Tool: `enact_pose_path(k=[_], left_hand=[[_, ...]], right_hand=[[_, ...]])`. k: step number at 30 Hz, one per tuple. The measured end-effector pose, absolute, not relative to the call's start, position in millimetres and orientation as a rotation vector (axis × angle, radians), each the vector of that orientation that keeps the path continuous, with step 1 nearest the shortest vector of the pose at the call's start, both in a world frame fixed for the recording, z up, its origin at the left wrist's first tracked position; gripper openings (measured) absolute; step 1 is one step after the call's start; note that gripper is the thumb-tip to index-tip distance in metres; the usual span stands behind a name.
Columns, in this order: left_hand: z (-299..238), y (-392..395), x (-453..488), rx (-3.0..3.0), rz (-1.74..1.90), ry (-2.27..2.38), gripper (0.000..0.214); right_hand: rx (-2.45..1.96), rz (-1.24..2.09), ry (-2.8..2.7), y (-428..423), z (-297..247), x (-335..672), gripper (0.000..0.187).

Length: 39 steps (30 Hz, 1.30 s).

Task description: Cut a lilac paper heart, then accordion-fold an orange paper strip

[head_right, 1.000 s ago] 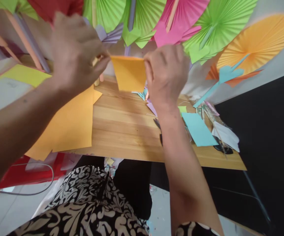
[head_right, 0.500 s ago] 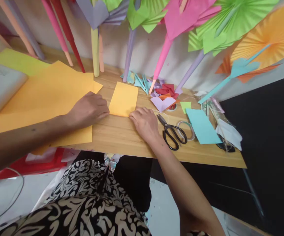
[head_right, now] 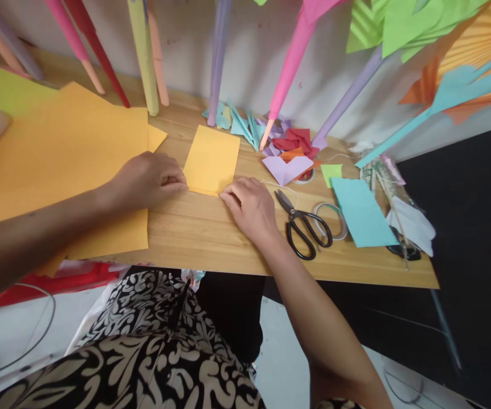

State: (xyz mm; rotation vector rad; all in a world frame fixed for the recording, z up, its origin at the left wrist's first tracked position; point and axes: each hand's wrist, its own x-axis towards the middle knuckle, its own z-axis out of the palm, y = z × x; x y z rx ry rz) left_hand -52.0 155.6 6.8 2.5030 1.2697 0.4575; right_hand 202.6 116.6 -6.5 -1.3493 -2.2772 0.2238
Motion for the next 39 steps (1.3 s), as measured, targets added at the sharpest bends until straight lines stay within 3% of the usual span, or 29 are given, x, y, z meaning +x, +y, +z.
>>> enact_pose_path(k=[27, 30, 33, 39], left_hand=[[33, 158, -36, 2.393, 0.044, 1.533, 0.019], [32, 159, -37, 2.405, 0.04, 1.523, 0.024], [33, 158, -37, 2.396, 0.084, 1.495, 0.023], [29, 147, -34, 2.611, 0.177, 1.437, 0.035]], right_hand=[[-1.453, 0.334, -2.16, 121, -5, 196, 0.026], [-1.471, 0.319, -2.154, 121, -6, 195, 0.022], [-1.476, 0.293, -2.158, 120, -7, 196, 0.006], [-1.345, 0.22, -2.363, 116, -3, 193, 0.029]])
